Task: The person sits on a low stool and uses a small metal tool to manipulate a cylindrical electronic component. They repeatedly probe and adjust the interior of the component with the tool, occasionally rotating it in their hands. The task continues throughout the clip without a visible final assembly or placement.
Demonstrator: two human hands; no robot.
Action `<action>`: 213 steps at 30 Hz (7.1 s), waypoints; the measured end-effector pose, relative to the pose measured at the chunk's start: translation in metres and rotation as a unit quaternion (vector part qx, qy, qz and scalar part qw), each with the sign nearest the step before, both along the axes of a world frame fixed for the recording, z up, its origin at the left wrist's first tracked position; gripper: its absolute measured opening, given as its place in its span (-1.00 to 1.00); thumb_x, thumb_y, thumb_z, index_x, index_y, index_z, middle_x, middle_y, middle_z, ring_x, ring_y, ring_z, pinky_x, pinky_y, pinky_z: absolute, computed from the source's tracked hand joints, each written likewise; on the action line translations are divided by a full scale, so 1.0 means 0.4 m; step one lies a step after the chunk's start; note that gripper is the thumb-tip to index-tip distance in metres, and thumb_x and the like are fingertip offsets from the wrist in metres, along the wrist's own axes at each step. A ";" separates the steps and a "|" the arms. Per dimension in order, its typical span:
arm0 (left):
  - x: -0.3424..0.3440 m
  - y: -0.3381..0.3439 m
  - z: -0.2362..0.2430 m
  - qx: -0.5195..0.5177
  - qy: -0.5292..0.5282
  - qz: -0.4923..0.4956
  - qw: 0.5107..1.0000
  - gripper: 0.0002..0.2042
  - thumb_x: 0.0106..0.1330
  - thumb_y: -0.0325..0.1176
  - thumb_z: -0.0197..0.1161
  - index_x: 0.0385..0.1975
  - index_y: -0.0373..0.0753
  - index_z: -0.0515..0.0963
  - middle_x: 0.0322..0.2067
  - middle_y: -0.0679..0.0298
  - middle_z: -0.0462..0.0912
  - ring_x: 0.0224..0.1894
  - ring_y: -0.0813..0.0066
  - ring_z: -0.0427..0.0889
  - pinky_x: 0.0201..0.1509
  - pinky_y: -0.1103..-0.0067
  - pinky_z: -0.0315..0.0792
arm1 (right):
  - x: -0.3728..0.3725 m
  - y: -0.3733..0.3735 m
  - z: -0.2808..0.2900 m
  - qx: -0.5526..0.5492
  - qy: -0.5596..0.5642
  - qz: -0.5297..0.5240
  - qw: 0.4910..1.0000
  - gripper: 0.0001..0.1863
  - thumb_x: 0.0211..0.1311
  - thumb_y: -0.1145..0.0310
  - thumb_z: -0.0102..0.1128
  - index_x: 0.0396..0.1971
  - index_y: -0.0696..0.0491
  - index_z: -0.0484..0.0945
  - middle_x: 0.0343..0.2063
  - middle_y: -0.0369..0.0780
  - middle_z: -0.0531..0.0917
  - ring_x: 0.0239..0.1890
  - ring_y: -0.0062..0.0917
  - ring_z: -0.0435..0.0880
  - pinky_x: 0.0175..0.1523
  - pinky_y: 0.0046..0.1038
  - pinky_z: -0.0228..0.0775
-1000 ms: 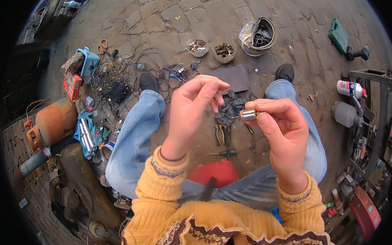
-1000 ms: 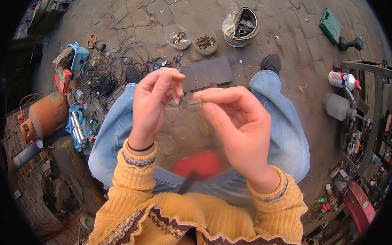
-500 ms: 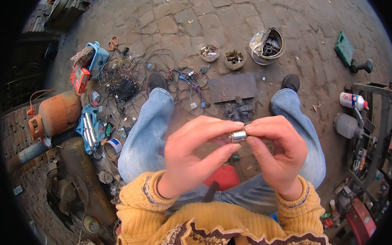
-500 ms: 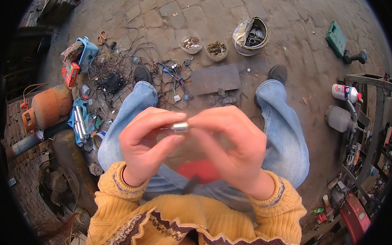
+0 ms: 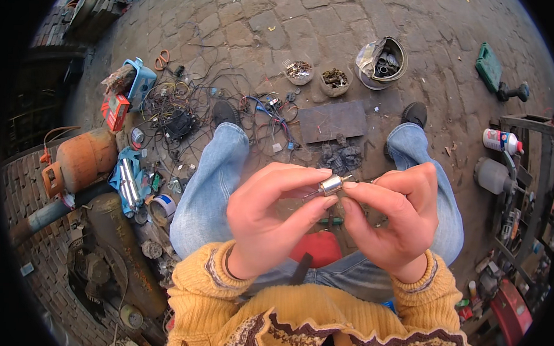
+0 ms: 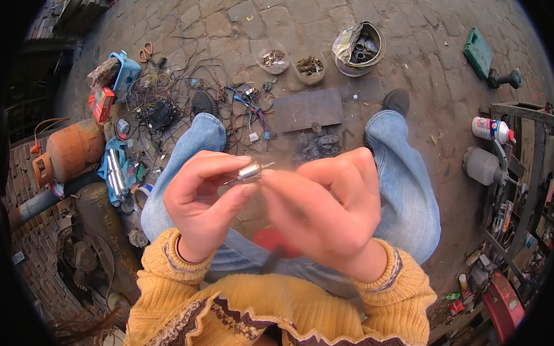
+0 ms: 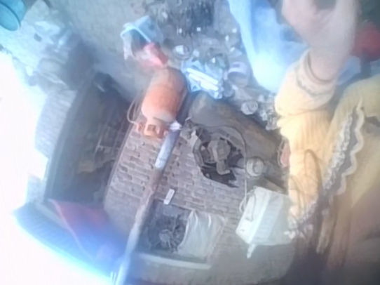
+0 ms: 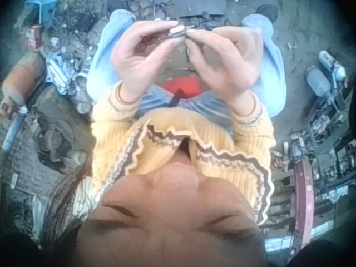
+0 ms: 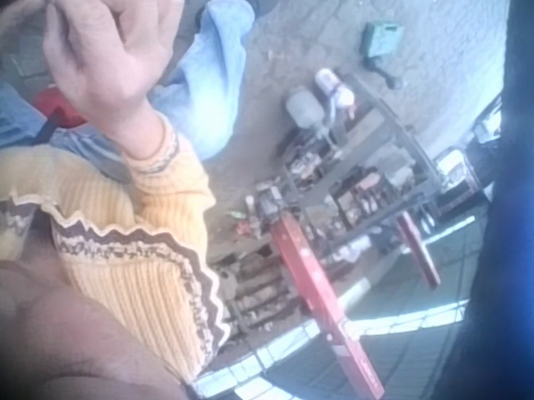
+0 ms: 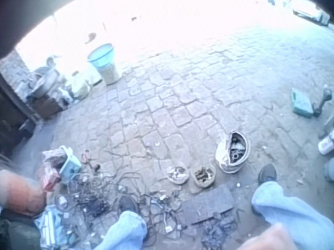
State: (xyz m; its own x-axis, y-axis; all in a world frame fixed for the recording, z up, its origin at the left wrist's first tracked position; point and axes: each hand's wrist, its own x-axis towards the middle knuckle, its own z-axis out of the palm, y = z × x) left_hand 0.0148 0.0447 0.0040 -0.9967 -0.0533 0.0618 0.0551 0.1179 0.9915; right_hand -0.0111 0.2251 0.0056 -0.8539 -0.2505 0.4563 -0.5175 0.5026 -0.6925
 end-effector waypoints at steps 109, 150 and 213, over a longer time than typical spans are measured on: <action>-0.021 -0.015 -0.044 0.373 -0.245 -0.100 0.889 -0.71 0.33 -0.57 0.26 0.04 -0.38 0.52 -0.15 0.25 0.62 -0.17 0.50 0.66 -0.09 0.57 0.58 | -0.016 0.011 -0.013 -0.123 -0.131 0.034 0.983 -0.85 0.09 0.64 0.32 -0.32 0.17 0.63 -0.39 -0.20 0.69 -0.43 -0.49 0.57 -0.30 -0.52 0.38; -0.018 -0.006 -0.013 -0.243 0.175 -0.052 0.953 -0.60 -0.04 -0.62 0.47 -0.11 -0.34 0.68 -0.23 0.10 0.71 -0.27 0.26 0.71 -0.22 0.52 0.60 | -0.020 0.000 -0.043 -0.056 0.029 0.076 0.995 -0.74 -0.11 0.65 0.40 -0.32 0.27 0.62 -0.41 -0.14 0.68 -0.47 -0.34 0.67 -0.40 -0.45 0.53; -0.016 -0.022 -0.009 -0.104 0.055 -0.101 0.988 -0.66 0.05 -0.62 0.43 -0.11 -0.39 0.68 -0.26 0.08 0.73 -0.31 0.31 0.70 -0.24 0.54 0.55 | -0.015 0.018 -0.020 -0.151 -0.237 0.082 0.956 -0.92 0.17 0.53 0.37 -0.34 0.18 0.67 -0.48 -0.21 0.72 -0.46 -0.53 0.69 -0.35 -0.56 0.48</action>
State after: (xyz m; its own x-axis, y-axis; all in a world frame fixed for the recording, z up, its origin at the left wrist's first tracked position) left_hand 0.0082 0.0361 0.0004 -0.9722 0.1720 0.1588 0.2045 0.2943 0.9336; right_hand -0.0171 0.2325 -0.0025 -0.9434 -0.3157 0.1013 -0.1648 0.1815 -0.9695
